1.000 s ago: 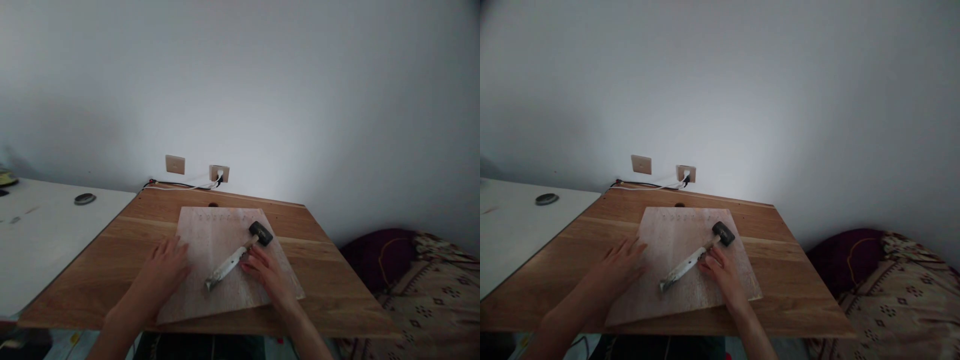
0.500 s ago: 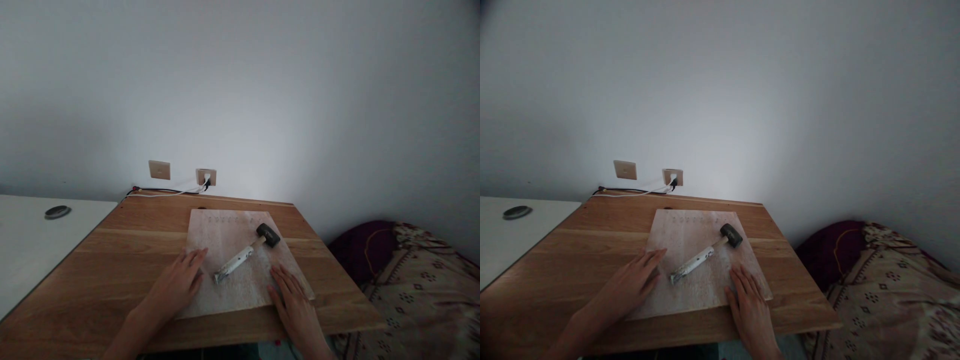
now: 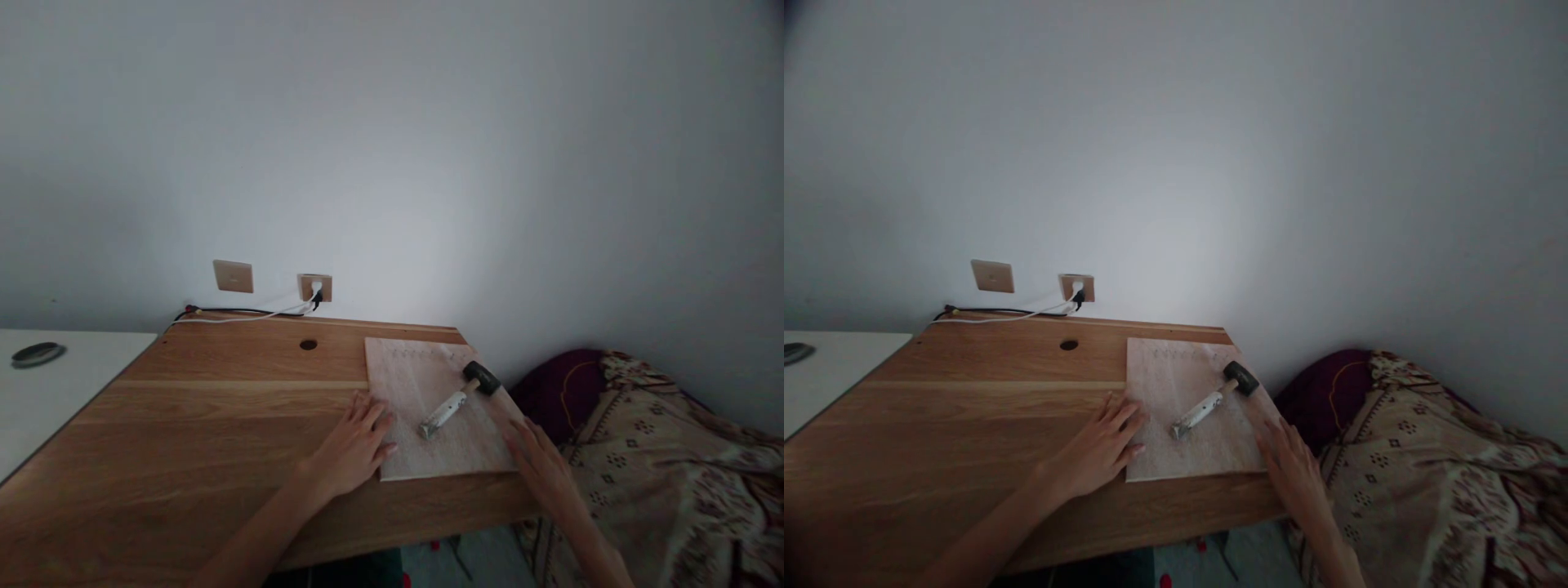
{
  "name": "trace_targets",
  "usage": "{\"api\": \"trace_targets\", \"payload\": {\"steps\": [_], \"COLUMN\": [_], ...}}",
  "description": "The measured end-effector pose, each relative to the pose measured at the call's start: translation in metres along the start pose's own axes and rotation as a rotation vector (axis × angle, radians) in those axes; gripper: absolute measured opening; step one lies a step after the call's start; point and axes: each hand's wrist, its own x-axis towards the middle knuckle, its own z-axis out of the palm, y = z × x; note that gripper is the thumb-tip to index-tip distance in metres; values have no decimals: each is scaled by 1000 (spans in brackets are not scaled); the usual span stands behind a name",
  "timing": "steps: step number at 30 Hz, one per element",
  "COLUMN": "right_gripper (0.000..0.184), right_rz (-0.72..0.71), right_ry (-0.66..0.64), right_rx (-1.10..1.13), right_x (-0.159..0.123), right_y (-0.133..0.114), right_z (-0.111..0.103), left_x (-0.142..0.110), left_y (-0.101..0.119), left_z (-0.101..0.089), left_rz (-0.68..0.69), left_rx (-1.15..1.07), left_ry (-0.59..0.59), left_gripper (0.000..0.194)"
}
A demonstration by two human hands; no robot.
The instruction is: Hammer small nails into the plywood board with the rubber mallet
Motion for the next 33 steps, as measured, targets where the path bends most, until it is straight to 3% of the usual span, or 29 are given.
{"api": "trace_targets", "payload": {"steps": [5, 8, 11, 15, 21, 25, 27, 30, 33], "right_gripper": [49, 58, 61, 60, 42, 46, 42, 44, 45], "right_rz": [4, 2, -33, -129, -234, -161, -214, -381, -456], "right_ry": [-122, -163, -158, -132, -143, -9, -23, -186, -336], "right_rx": [-190, -258, -266, -169, 50, 250, 362, 477, 447], "right_x": [-16, -20, -27, -42, -43, -5, 21, 56, 80], "right_y": [36, 32, 11, -37, -118, -188, -230, -289, -326], "right_z": [14, 17, 12, 5, -9, -33, -45, -54, -49], "left_x": [-5, -7, -20, -56, -128, -155, -158, -153, -147], "left_y": [9, 8, 5, -8, -57, -73, -70, -59, -52], "left_z": [-7, -17, -26, -37, -68, -79, -77, -68, -61], "left_rz": [38, 2, -30, -127, -330, -386, -377, -320, -251], "left_rx": [-21, 12, 87, 187, 227, 274, 269, 224, 217], "left_ry": [23, 3, 19, 93, 74, 95, 109, 91, 79], "left_gripper": [50, 47, 48, 45, 39, 38, 41, 41, 38]}}
